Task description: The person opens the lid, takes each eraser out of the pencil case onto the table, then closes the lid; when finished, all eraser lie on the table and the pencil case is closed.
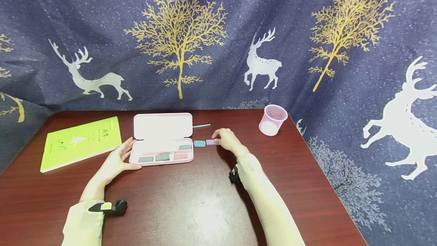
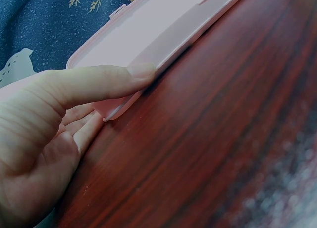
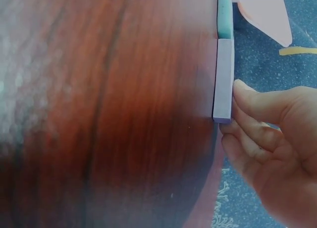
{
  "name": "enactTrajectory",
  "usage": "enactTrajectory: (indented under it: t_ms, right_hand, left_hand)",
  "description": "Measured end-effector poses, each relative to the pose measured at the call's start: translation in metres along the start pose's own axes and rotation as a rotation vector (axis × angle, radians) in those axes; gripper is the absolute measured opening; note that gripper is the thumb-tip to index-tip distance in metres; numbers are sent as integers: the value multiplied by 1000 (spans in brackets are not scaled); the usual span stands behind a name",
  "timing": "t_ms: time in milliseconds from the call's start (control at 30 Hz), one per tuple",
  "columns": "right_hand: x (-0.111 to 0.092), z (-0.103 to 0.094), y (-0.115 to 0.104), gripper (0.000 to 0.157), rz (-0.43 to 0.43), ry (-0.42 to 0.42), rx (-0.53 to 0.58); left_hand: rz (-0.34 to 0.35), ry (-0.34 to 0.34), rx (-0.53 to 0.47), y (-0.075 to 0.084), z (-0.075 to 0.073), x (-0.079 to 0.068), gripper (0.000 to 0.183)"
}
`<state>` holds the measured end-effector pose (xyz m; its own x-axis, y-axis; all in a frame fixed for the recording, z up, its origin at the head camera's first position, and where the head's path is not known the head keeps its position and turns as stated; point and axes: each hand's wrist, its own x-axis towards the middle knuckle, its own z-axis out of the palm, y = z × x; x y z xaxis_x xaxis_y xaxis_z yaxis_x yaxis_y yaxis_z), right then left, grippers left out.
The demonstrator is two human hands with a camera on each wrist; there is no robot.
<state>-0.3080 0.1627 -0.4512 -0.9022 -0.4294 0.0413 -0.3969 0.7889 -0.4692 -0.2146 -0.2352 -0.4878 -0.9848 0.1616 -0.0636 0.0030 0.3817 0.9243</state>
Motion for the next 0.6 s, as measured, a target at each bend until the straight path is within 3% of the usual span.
enactTrajectory:
  t_ms: [233,600]
  right_hand:
    - [1,0,-5,11,-24,42,33]
    - [6,3,-34,11,-110,83,27]
  left_hand:
    - [0,1,11,-3,-1,1,117]
    - [-5,3,25,-2,-1,0,116]
